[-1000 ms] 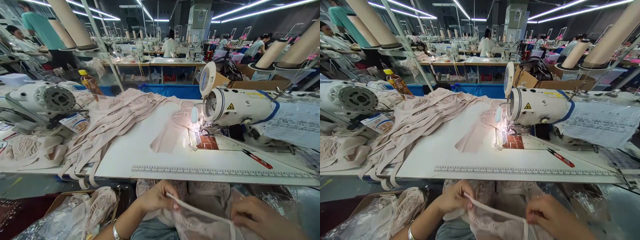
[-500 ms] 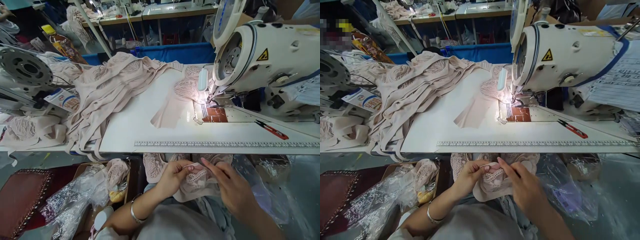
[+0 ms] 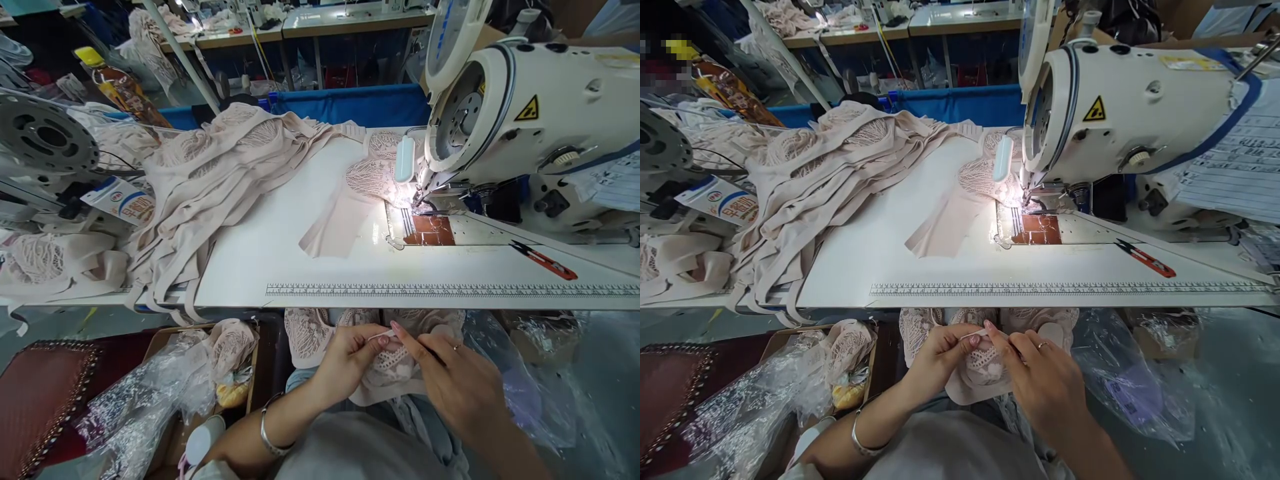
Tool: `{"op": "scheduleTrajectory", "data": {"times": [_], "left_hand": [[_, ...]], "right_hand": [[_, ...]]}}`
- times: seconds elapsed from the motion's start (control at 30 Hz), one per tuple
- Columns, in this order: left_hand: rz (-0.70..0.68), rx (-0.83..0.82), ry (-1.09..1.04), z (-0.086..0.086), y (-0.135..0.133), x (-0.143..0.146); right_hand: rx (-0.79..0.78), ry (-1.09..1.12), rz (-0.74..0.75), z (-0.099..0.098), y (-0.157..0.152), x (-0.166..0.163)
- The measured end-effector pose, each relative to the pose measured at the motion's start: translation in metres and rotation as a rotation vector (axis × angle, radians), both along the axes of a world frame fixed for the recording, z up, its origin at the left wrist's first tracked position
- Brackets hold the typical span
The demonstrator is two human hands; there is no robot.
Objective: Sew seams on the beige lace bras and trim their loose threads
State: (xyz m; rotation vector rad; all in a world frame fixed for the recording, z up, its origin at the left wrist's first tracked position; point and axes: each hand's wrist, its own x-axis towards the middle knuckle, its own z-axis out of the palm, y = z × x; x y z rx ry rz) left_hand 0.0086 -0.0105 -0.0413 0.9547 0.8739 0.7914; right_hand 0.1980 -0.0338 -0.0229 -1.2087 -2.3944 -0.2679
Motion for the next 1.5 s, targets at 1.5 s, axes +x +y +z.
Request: {"op": "scheduleTrajectory", "data": {"times": [1.5], "left_hand": [[-0.163, 0.035, 0.014, -0.007, 0.013, -0.002]], "right_hand": [[-1.015, 0.831, -0.023, -0.024, 0.015, 0.013]]}}
